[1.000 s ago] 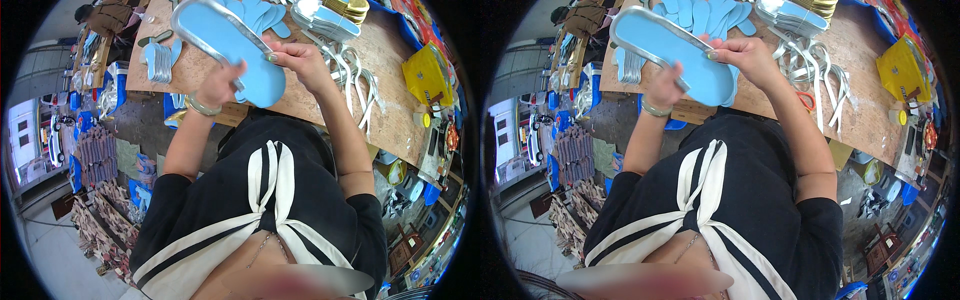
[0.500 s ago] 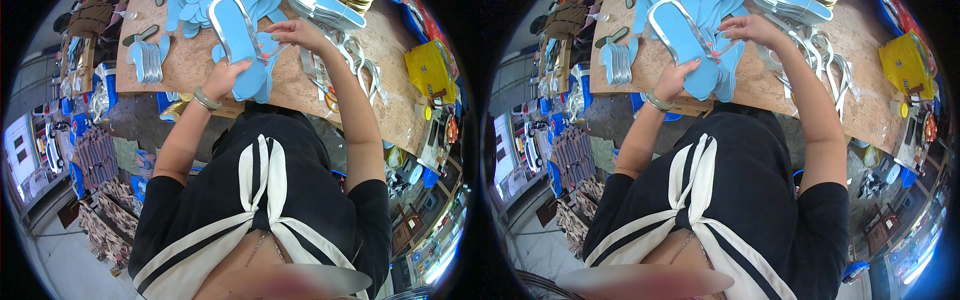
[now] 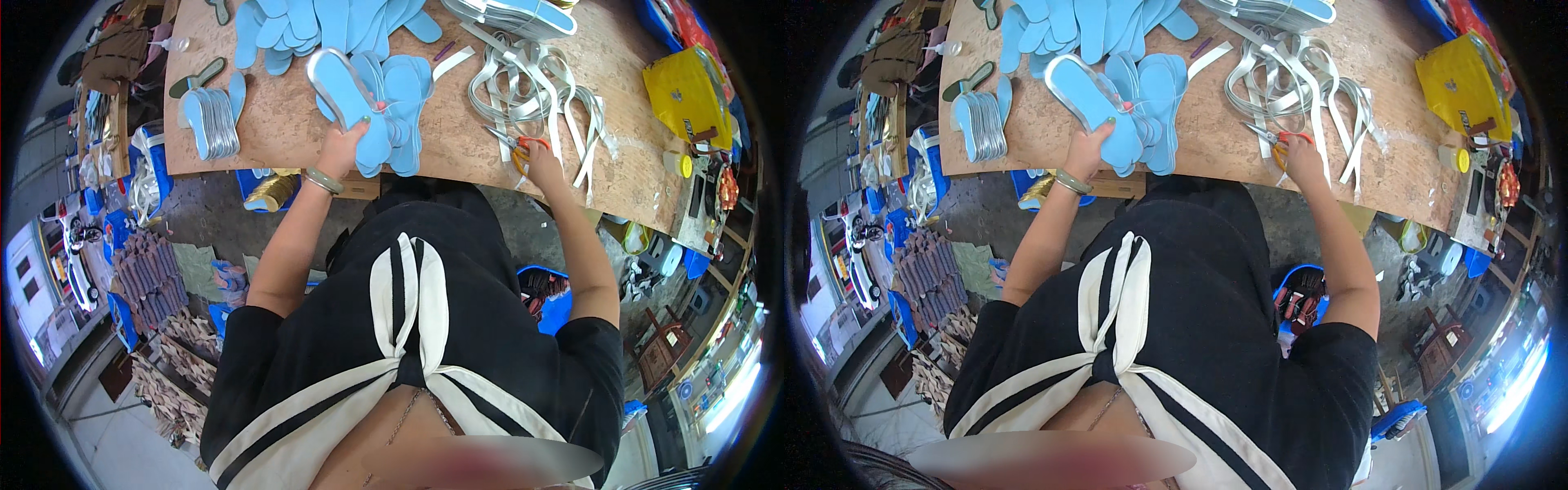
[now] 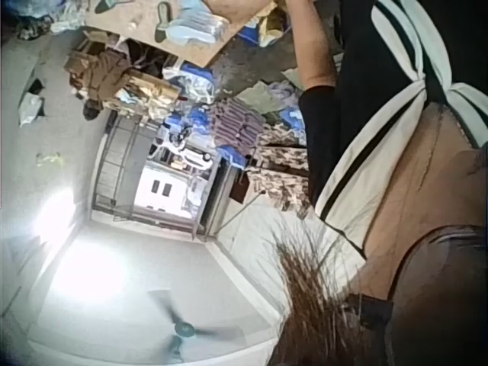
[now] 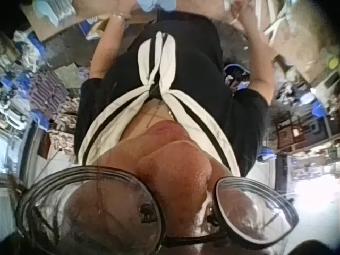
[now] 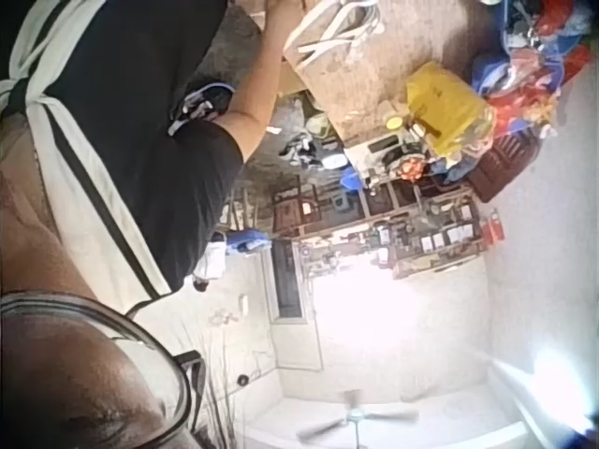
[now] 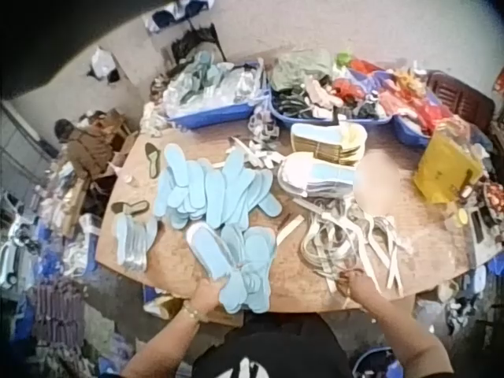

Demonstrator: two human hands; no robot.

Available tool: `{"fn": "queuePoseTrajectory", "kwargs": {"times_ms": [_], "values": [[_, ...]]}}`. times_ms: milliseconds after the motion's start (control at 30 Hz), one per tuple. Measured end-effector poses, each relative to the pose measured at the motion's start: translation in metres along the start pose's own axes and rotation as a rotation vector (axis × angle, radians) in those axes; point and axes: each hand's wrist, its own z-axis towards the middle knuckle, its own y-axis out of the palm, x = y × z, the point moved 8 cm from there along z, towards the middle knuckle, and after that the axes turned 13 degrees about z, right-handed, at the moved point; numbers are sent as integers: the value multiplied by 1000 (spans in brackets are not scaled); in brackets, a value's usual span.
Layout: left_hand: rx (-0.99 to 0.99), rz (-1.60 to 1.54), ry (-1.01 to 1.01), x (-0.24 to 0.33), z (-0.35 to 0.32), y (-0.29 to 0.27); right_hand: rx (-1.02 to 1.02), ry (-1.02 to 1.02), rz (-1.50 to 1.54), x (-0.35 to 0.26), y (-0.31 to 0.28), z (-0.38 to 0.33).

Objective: Assembling and organizing shoe insoles and components at a production workbench and sorting station.

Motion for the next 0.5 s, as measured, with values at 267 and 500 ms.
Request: {"fn": "queuePoseTrajectory", "kwargs": {"times_ms": [267,500], "values": [[-103,-693,-251,7,8,31,266,-259,-114,2,-2,-17],[72,-295,-3,23,-4,20,-327,184,558,-29,6,-74]]}}
